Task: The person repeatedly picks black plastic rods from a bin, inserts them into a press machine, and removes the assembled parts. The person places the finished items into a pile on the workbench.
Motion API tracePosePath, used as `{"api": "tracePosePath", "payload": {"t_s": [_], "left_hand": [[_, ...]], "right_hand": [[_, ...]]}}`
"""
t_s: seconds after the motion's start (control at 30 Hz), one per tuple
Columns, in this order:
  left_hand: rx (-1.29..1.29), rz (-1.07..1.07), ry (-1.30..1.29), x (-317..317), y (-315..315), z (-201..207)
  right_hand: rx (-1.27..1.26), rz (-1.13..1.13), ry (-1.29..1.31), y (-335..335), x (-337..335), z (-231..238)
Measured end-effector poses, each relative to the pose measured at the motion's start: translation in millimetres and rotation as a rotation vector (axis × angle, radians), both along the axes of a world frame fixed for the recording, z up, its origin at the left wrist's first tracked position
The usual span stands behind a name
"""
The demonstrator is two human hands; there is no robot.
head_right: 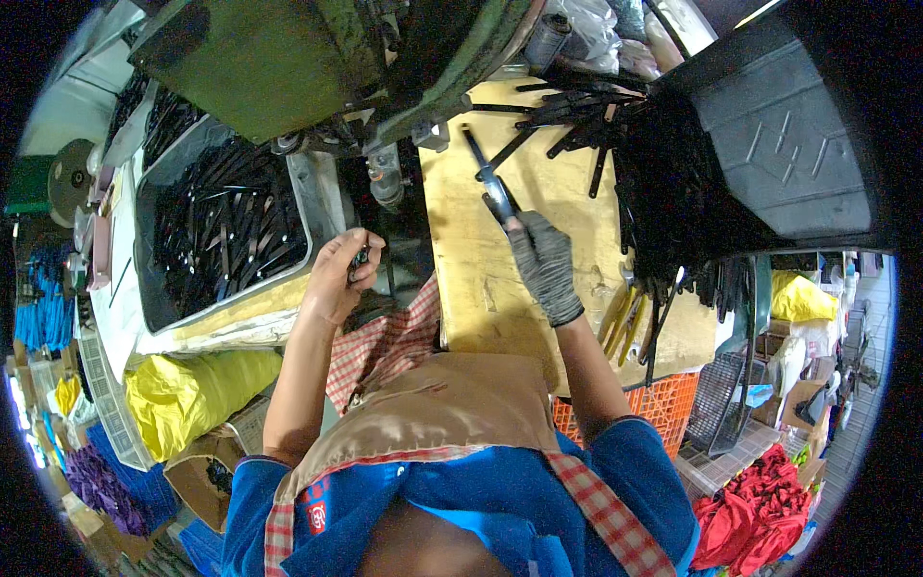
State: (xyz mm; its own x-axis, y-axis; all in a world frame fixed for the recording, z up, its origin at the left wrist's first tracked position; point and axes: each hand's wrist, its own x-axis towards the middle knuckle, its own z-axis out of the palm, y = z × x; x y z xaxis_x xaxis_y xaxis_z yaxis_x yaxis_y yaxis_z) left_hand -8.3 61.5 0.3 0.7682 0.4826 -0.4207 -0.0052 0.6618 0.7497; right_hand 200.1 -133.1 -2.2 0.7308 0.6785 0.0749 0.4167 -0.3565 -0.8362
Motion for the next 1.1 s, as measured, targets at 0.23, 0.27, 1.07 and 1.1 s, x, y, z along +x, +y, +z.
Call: {"api": "tracePosePath", "payload": {"t_s": [0.23, 0.27, 1.07, 1.1], "left_hand": [[0.238, 0.088, 0.015, 20.5, 20.7, 17.4], [0.266, 0.115, 0.021, 24.1, 23.8, 21.5], [-0.301, 0.283, 0.027, 36.8, 11.2, -49.3], [-0.267, 0.227, 0.048, 37.6, -0.3, -47.0]], "right_hand": [[0.094, 0.274, -0.037, 29.5, -40.8, 18.4], [0.108, 0.270, -0.018, 32.4, -42.9, 17.8], [-0.110, 0.107, 0.008, -7.0, 13.8, -5.7], [-0.067, 0.161, 0.094, 0.7, 2.4, 0.8]]}}
